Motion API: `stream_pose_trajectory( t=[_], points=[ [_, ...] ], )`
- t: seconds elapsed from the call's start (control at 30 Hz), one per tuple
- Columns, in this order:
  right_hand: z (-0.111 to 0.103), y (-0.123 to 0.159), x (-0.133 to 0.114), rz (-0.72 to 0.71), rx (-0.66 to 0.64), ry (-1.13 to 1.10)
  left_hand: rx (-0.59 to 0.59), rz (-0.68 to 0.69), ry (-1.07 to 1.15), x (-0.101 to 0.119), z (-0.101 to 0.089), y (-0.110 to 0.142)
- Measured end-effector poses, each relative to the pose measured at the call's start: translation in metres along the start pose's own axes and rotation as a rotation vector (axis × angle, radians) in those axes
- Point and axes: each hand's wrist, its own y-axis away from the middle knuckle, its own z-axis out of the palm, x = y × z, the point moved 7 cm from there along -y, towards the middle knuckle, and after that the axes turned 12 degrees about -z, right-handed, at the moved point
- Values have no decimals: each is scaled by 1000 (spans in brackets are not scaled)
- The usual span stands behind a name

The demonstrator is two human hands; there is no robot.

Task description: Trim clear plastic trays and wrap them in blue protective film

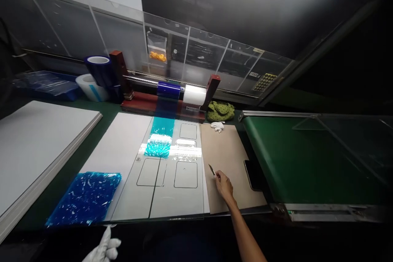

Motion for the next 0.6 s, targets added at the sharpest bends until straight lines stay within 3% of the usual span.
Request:
stream_pose_trajectory(
  t=[0.1, 0.2, 0.3, 0.47, 0.53, 0.6],
  points=[
    [-19, -7, 14, -10, 27, 87, -6, -71, 31, -2, 23, 2],
    [-20, -24, -16, -137, 15, 126, 19, 27, 204, -2, 19, 14],
    [9, -38, -107, -413, -84, 40, 5, 170, 360, -3, 5, 35],
    [92, 0, -318, -929, -318, -111, -27, 156, 530, 3, -15, 44],
    [127, 18, -377, -999, -389, -36, -64, 131, 577, 12, -24, 36],
    [159, 24, -411, -959, -450, 72, -127, 123, 599, 22, -30, 27]
  ],
)
